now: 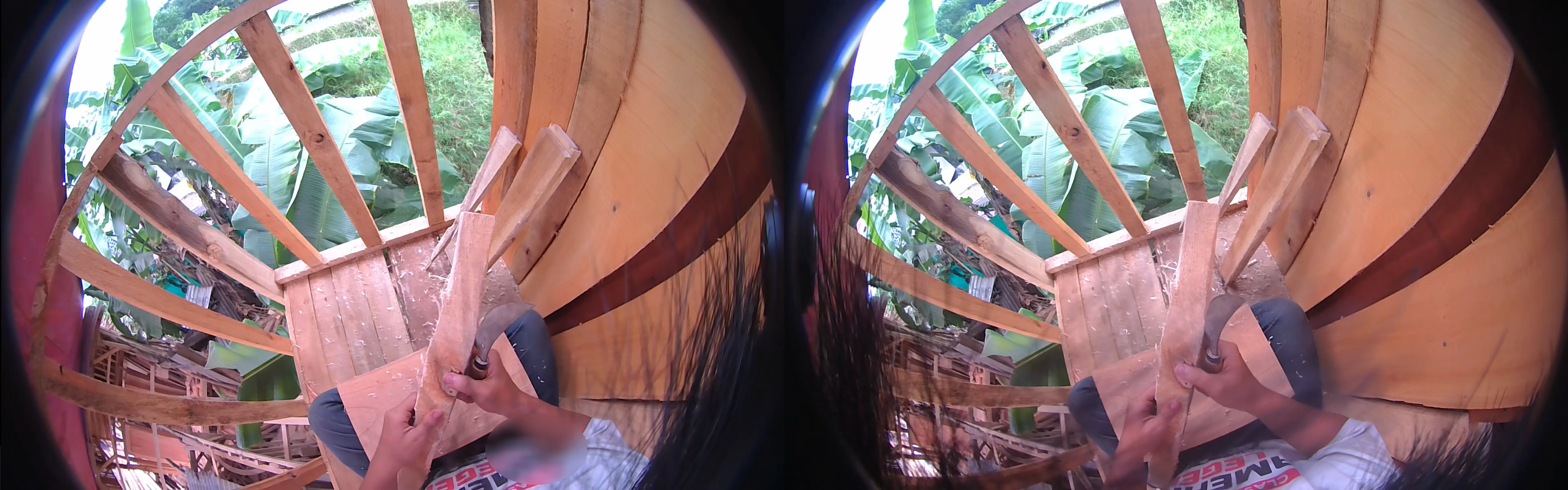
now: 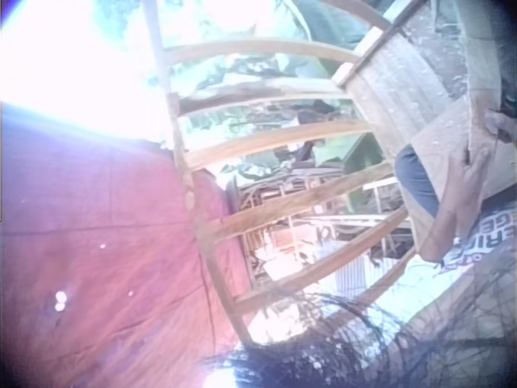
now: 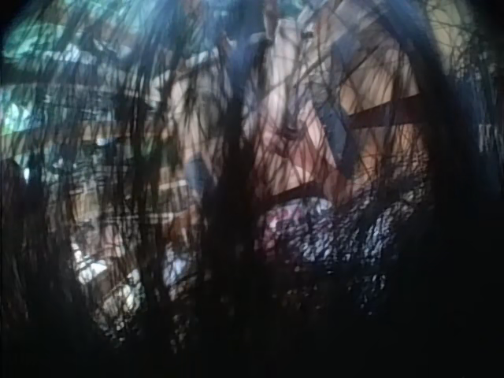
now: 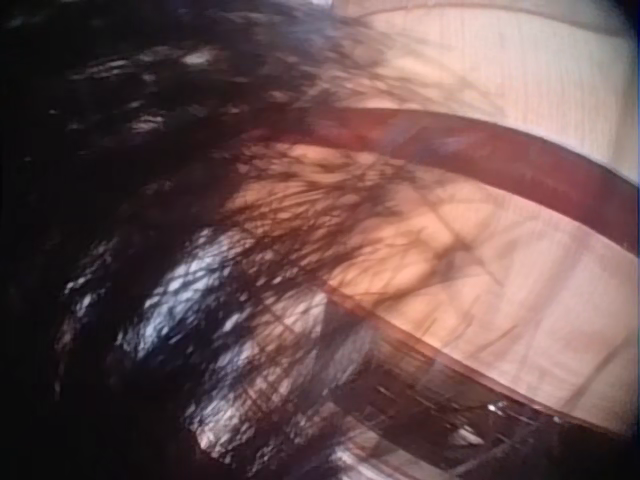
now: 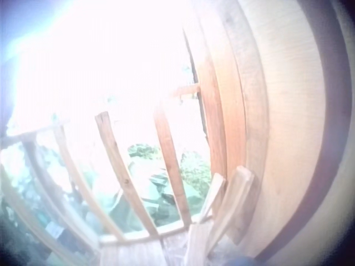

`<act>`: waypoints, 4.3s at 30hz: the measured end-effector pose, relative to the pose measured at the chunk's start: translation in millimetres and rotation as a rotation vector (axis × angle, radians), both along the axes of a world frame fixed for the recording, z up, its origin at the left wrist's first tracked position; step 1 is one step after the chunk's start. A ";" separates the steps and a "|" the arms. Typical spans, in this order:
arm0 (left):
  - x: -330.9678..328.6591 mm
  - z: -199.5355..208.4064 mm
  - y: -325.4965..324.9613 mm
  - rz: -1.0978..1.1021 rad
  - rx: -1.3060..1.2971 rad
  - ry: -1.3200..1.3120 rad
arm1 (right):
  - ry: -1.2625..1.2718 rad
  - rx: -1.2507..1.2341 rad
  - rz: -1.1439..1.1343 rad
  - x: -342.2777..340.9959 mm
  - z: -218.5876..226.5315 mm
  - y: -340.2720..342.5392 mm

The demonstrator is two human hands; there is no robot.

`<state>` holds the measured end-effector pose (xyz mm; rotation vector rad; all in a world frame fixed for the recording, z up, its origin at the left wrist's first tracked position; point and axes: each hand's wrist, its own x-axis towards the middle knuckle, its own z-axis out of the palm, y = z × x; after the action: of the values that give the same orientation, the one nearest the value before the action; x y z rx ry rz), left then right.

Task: The person sits cross-legged on a wooden platform and uses a curved knife to shave and shape a long piece of wood. They hold the wood in their left hand and repeatedly scrape the surface with the knife in their right hand, creating wood shavings.

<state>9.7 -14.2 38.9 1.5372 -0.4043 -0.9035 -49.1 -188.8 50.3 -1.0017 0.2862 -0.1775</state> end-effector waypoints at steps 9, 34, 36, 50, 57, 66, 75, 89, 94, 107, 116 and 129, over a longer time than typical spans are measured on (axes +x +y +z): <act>5.0 -2.6 10.1 0.138 -0.020 0.035 | 0.070 -0.862 -0.101 -14.6 -19.1 -52.0; -22.3 -4.5 33.4 0.140 0.145 -0.095 | 0.048 -1.427 -0.274 -12.3 -22.1 -44.8; -24.2 3.9 26.0 0.046 0.222 -0.092 | 0.072 -1.510 -0.349 -9.0 -20.7 -62.6; -21.0 -6.9 28.2 0.070 0.122 0.025 | 0.064 -1.424 -0.258 -20.6 -17.9 -62.7; -44.7 -3.9 31.3 -0.084 0.243 -0.023 | 0.364 -1.441 -0.521 -18.9 -25.9 -116.9; -32.0 -1.0 27.3 -0.016 0.244 -0.033 | 0.024 -1.420 -0.105 -31.4 -24.8 -86.4; -49.3 -16.4 34.4 -0.067 0.221 -0.004 | 0.332 -1.491 -0.440 -28.7 -28.3 -115.6; -36.1 -10.1 31.2 0.034 0.234 0.087 | 0.034 -1.629 -0.078 -39.7 -31.6 -75.3; -35.0 -4.0 27.8 0.010 0.235 -0.013 | 0.011 -1.653 -0.174 -34.0 -29.5 -72.7; -39.2 -15.7 29.6 0.035 0.174 -0.029 | 0.001 -1.761 -0.349 -33.0 -35.3 -74.5; -30.0 -32.8 41.9 0.123 0.113 0.020 | 0.184 -1.207 -0.024 -32.0 -57.0 -51.9; -35.6 -21.3 43.5 0.000 0.139 0.015 | 0.250 -1.448 -0.269 -22.2 -24.4 -76.5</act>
<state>-25.9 29.3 17.6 1.6555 -0.3360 -0.9589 -71.3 -265.3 25.9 -2.4295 0.5350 -0.5414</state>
